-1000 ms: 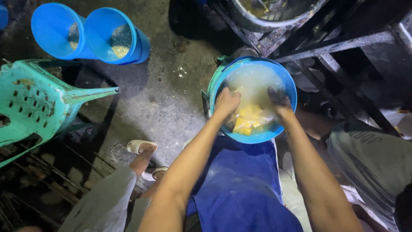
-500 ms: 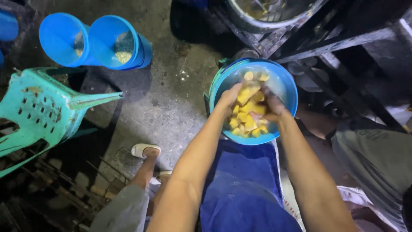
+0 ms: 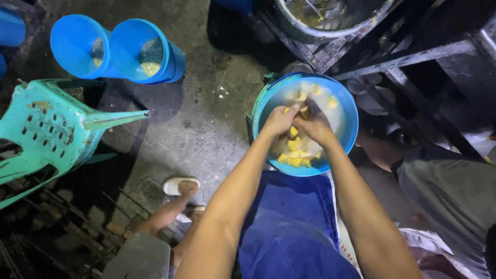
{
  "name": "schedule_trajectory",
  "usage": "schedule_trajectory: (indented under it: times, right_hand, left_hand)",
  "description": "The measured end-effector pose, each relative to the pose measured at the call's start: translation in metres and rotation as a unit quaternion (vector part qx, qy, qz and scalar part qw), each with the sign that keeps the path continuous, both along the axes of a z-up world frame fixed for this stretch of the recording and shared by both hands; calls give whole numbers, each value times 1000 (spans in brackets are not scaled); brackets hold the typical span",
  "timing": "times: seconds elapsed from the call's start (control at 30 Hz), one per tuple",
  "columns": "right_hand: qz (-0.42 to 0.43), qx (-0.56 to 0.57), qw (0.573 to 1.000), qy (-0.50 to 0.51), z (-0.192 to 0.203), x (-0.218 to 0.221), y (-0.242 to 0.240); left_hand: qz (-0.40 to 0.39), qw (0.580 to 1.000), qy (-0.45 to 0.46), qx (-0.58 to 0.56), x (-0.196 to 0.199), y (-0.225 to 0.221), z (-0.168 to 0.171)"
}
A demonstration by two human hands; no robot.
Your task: Dipping small pieces of yellow dough into a bucket of liquid wash.
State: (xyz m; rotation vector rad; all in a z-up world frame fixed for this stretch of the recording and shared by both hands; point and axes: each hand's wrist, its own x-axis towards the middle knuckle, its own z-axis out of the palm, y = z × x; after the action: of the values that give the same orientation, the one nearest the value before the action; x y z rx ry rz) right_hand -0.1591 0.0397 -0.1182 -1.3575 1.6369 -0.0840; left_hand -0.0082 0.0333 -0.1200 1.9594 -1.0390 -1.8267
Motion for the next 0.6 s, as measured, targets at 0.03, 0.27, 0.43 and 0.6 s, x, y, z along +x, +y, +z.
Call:
schedule_trajectory:
  times: [0.03,0.27,0.43,0.6]
  right_hand:
    - [-109,5,987,-116,-10,-4,4]
    - [-270,45,934,-228,3,-24,11]
    - [-300,12,894,-331,24,-14,15]
    - [-225,-35,935,-271,7,-27,11]
  left_hand:
    - [-5,1000,-20,-16,2,2,-17]
    - [-24,996,-76,-29,6,-5,-3]
    - [-19,997,34,-65,5,-9,27]
    - [25,991,120,-54,-3,-5,16]
